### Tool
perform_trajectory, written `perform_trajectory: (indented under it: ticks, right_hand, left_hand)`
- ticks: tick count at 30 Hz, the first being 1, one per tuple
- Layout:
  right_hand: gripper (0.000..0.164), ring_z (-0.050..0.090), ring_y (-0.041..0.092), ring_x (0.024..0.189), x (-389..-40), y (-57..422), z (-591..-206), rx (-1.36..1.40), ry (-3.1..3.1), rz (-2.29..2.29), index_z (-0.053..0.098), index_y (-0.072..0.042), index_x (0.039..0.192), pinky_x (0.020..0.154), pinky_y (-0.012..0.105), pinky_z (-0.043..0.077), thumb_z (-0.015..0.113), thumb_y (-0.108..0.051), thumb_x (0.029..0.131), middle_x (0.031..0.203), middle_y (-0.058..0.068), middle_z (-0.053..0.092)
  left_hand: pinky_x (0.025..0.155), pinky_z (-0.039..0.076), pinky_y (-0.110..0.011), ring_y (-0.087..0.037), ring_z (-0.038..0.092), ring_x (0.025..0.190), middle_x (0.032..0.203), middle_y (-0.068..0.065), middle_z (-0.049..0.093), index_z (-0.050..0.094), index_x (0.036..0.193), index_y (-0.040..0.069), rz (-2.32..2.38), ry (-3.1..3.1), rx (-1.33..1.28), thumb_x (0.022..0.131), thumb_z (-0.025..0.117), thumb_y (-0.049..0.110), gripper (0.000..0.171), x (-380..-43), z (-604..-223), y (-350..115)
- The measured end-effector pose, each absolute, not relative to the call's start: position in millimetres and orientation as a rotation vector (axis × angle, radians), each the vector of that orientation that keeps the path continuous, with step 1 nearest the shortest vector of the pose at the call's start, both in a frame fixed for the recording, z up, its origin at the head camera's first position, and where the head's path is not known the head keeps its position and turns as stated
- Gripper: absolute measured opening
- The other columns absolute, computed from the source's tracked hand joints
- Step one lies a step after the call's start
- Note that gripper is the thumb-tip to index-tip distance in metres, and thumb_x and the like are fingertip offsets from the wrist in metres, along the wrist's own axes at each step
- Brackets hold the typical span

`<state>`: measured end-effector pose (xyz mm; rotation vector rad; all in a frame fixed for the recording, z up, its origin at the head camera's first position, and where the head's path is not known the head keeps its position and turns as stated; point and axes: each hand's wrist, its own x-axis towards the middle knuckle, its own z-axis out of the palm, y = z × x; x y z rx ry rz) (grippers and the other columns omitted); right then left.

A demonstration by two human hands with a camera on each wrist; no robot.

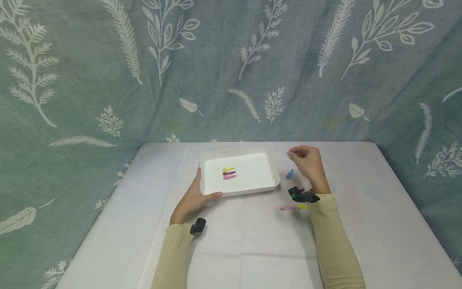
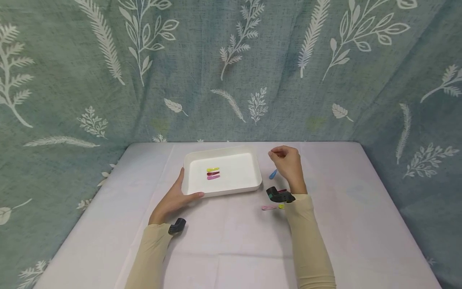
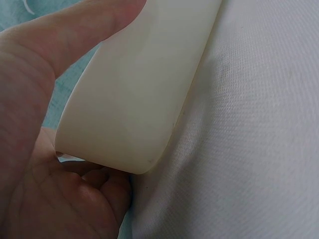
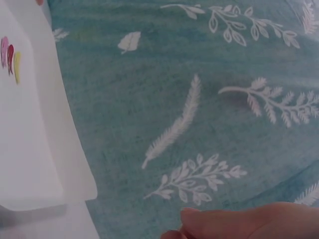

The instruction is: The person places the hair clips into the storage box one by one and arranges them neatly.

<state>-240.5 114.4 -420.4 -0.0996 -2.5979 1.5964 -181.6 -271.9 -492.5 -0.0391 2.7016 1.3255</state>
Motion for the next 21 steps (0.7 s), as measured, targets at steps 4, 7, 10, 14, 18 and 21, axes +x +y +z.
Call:
perform_trajectory:
  ticks: [4, 7, 10, 14, 18, 21]
  right_hand:
    - [0.031, 0.065, 0.036, 0.112, -241.6, 118.1, -423.9, -0.13, -2.593, 1.601, 0.073, -0.003, 0.12, 0.096, 0.049, 0.055, 0.064, -0.027, 0.102, 0.121, 0.02, 0.071]
    - [0.031, 0.066, 0.035, 0.11, -243.2, 120.9, -426.1, -0.147, -2.601, 1.59, 0.073, -0.003, 0.119, 0.092, 0.044, 0.055, 0.063, -0.026, 0.102, 0.12, 0.02, 0.071]
    - [0.03, 0.065, 0.033, 0.107, -244.8, 123.2, -427.7, -0.149, -2.603, 1.57, 0.073, -0.003, 0.118, 0.088, 0.039, 0.053, 0.064, -0.026, 0.102, 0.119, 0.02, 0.072]
    - [0.03, 0.065, 0.033, 0.106, -245.9, 125.6, -429.2, -0.143, -2.605, 1.543, 0.074, -0.002, 0.118, 0.085, 0.037, 0.052, 0.064, -0.025, 0.101, 0.118, 0.021, 0.072]
    - [0.031, 0.064, 0.031, 0.102, -246.9, 128.0, -432.1, -0.147, -2.618, 1.537, 0.074, -0.001, 0.118, 0.08, 0.032, 0.051, 0.064, -0.026, 0.101, 0.116, 0.021, 0.072]
    - [0.032, 0.064, 0.03, 0.1, -247.7, 129.8, -435.5, -0.155, -2.631, 1.537, 0.074, -0.001, 0.118, 0.077, 0.029, 0.048, 0.064, -0.026, 0.101, 0.115, 0.021, 0.072]
  left_hand:
    - [0.129, 0.018, -0.061, -0.033, 0.008, 0.163, 0.177, -0.008, 0.001, -0.014, 0.166, 0.022, 1.299, 2.694, -0.069, 0.073, 0.086, 0.065, 0.142, -180.7, -491.6, -272.7]
    - [0.129, 0.017, -0.061, -0.034, 0.007, 0.163, 0.177, -0.008, 0.0, -0.014, 0.166, 0.022, 1.295, 2.684, -0.083, 0.074, 0.086, 0.064, 0.142, -179.3, -488.8, -272.7]
    - [0.129, 0.017, -0.061, -0.034, 0.007, 0.163, 0.177, -0.008, 0.0, -0.014, 0.166, 0.021, 1.292, 2.685, -0.075, 0.074, 0.086, 0.064, 0.142, -179.1, -487.2, -272.7]
    - [0.129, 0.018, -0.062, -0.033, 0.008, 0.163, 0.177, -0.007, 0.001, -0.014, 0.166, 0.022, 1.301, 2.685, -0.069, 0.073, 0.085, 0.065, 0.143, -180.2, -488.5, -273.0]
    - [0.129, 0.018, -0.062, -0.032, 0.008, 0.163, 0.177, -0.006, 0.001, -0.014, 0.166, 0.023, 1.316, 2.683, -0.067, 0.073, 0.086, 0.066, 0.143, -180.9, -490.6, -272.4]
    - [0.129, 0.018, -0.062, -0.033, 0.008, 0.163, 0.177, -0.006, 0.001, -0.014, 0.166, 0.022, 1.315, 2.684, -0.059, 0.073, 0.085, 0.066, 0.143, -181.2, -491.4, -271.4]
